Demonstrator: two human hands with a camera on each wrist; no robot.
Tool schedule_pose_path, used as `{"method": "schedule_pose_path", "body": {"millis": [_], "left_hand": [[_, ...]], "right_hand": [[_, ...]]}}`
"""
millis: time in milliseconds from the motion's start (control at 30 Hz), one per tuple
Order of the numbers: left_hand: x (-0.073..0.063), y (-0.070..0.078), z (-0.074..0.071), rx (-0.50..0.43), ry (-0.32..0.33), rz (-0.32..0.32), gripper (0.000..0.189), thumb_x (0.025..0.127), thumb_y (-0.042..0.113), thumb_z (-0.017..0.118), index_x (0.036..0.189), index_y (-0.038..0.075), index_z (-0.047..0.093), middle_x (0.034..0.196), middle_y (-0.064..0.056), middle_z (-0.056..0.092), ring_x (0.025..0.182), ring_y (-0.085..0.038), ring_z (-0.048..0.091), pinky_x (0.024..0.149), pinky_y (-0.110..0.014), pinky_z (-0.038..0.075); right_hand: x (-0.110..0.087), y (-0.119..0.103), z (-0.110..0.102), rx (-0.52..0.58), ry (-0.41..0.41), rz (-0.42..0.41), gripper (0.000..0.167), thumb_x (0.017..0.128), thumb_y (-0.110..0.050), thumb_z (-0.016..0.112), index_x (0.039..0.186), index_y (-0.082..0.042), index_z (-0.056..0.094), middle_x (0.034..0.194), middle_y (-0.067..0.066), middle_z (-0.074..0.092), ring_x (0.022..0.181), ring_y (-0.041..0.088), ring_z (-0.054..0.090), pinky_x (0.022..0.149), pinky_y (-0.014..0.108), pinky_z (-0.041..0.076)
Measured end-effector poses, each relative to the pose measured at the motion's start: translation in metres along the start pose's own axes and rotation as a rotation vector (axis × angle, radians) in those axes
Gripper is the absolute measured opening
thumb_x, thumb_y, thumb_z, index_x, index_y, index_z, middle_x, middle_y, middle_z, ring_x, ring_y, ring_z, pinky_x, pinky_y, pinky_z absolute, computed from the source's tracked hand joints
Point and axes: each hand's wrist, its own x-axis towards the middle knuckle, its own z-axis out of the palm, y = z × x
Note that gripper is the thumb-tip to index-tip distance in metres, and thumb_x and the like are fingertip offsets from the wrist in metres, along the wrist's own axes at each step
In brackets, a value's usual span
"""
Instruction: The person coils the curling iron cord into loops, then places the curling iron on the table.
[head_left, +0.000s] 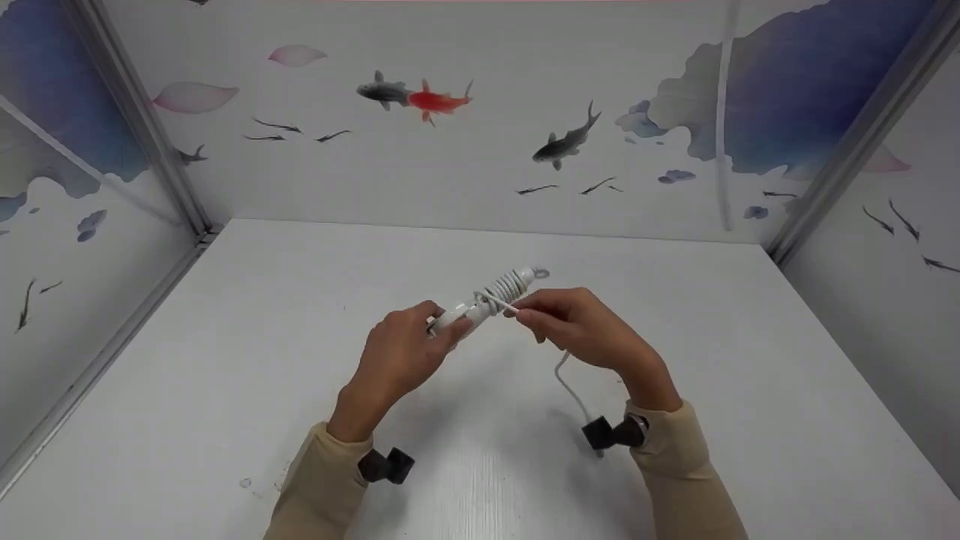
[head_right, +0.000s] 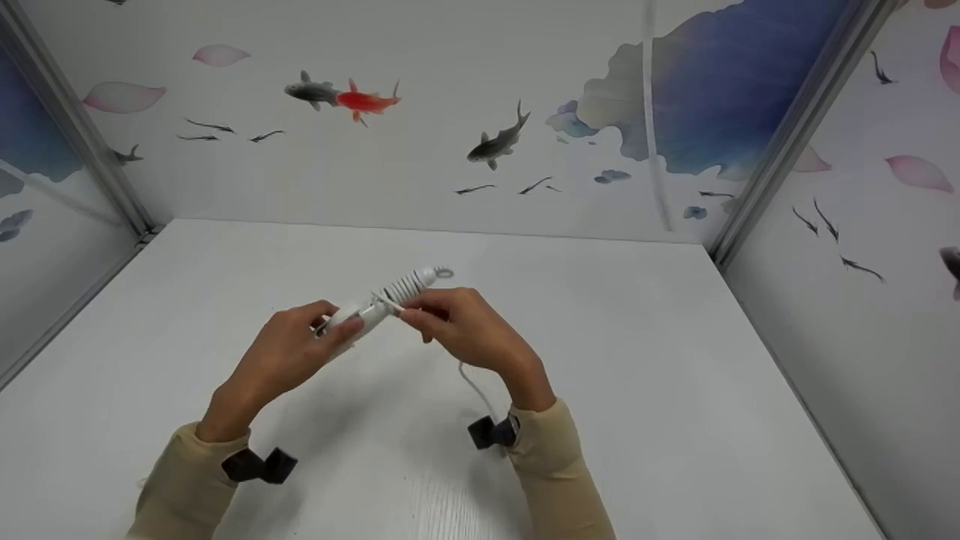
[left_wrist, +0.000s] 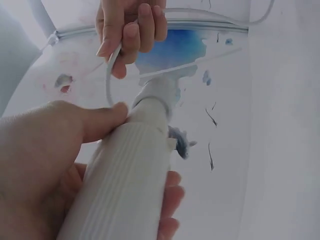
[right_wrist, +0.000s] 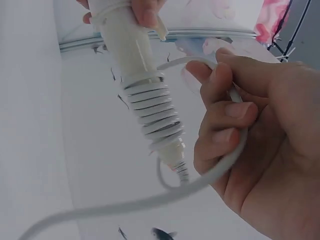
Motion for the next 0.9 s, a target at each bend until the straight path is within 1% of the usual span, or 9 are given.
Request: {"method": "schedule_pose_path", "body": {"millis": [133, 300, 367, 433, 467, 533, 633, 767, 900], "left_hand": [[0.002, 0.002, 0.000, -0.170, 0.063, -0.023, 0.047, 0.100, 0.047, 0.056, 0.115, 0.004, 0.066, 0.098, -0.011, 0.072, 0.079, -0.020, 0.064, 0.068, -0.034, 0.053], [0.004, 0.004, -0.001, -0.433, 0.006, -0.002, 0.042, 0.102, 0.044, 0.052, 0.115, 0.006, 0.064, 0.095, -0.012, 0.069, 0.072, -0.020, 0.065, 0.061, -0.031, 0.054], [0.004, 0.004, -0.003, -0.511, -0.045, 0.055, 0.038, 0.104, 0.040, 0.050, 0.112, 0.006, 0.063, 0.094, -0.014, 0.068, 0.070, -0.020, 0.065, 0.059, -0.031, 0.054], [0.002, 0.003, -0.007, -0.564, -0.125, 0.143, 0.040, 0.104, 0.042, 0.050, 0.111, 0.005, 0.062, 0.095, -0.017, 0.067, 0.071, -0.019, 0.065, 0.060, -0.032, 0.055], [0.001, 0.002, -0.008, -0.576, -0.171, 0.195, 0.042, 0.103, 0.045, 0.050, 0.111, 0.005, 0.062, 0.095, -0.017, 0.067, 0.071, -0.019, 0.065, 0.061, -0.032, 0.055], [-0.001, 0.000, -0.011, -0.581, -0.272, 0.300, 0.044, 0.102, 0.047, 0.052, 0.107, 0.005, 0.063, 0.094, -0.017, 0.069, 0.071, -0.020, 0.066, 0.061, -0.033, 0.056], [-0.004, -0.002, -0.013, -0.533, -0.401, 0.401, 0.041, 0.099, 0.048, 0.058, 0.102, 0.008, 0.066, 0.090, -0.012, 0.070, 0.073, -0.017, 0.065, 0.064, -0.030, 0.054], [-0.008, -0.002, -0.013, -0.383, -0.484, 0.437, 0.023, 0.097, 0.037, 0.065, 0.096, 0.014, 0.068, 0.085, -0.002, 0.067, 0.073, -0.010, 0.058, 0.067, -0.024, 0.048], [-0.011, 0.001, -0.012, -0.225, -0.550, 0.449, 0.020, 0.094, 0.039, 0.069, 0.096, 0.019, 0.071, 0.082, 0.007, 0.064, 0.072, -0.006, 0.052, 0.066, -0.021, 0.043]], "right_hand": [[0.001, 0.003, 0.000, 0.073, -0.025, -0.061, 0.030, 0.105, -0.019, 0.053, 0.127, -0.005, 0.067, 0.077, 0.001, 0.053, 0.068, 0.010, 0.051, 0.063, 0.023, 0.049], [0.002, 0.009, -0.004, 0.126, -0.036, -0.096, 0.028, 0.105, -0.017, 0.051, 0.120, -0.002, 0.070, 0.071, 0.001, 0.050, 0.066, 0.010, 0.049, 0.066, 0.025, 0.048], [0.002, 0.013, -0.006, 0.122, -0.036, -0.090, 0.026, 0.105, -0.017, 0.053, 0.111, -0.002, 0.073, 0.069, 0.001, 0.051, 0.065, 0.009, 0.048, 0.067, 0.026, 0.047], [0.001, 0.016, -0.008, 0.118, -0.038, -0.064, 0.024, 0.103, -0.015, 0.055, 0.099, -0.001, 0.074, 0.071, 0.004, 0.056, 0.066, 0.009, 0.049, 0.067, 0.027, 0.047], [0.000, 0.018, -0.009, 0.114, -0.035, -0.048, 0.020, 0.101, -0.014, 0.058, 0.099, -0.001, 0.073, 0.075, 0.006, 0.059, 0.068, 0.010, 0.051, 0.067, 0.027, 0.047], [-0.002, 0.021, -0.010, 0.091, -0.029, -0.025, 0.013, 0.096, -0.012, 0.064, 0.096, -0.001, 0.070, 0.081, 0.004, 0.062, 0.072, 0.007, 0.052, 0.068, 0.026, 0.047], [-0.003, 0.026, -0.011, 0.105, -0.085, -0.102, 0.006, 0.090, -0.002, 0.066, 0.085, 0.000, 0.064, 0.076, 0.006, 0.057, 0.068, 0.009, 0.047, 0.063, 0.026, 0.044], [-0.003, 0.026, -0.013, 0.091, -0.178, -0.141, 0.019, 0.086, 0.000, 0.070, 0.071, -0.004, 0.058, 0.068, -0.003, 0.046, 0.065, 0.009, 0.041, 0.062, 0.026, 0.040], [-0.004, 0.019, -0.011, -0.020, -0.217, -0.035, 0.022, 0.082, -0.018, 0.081, 0.074, -0.009, 0.062, 0.072, -0.008, 0.053, 0.073, 0.008, 0.048, 0.069, 0.024, 0.043]]}}
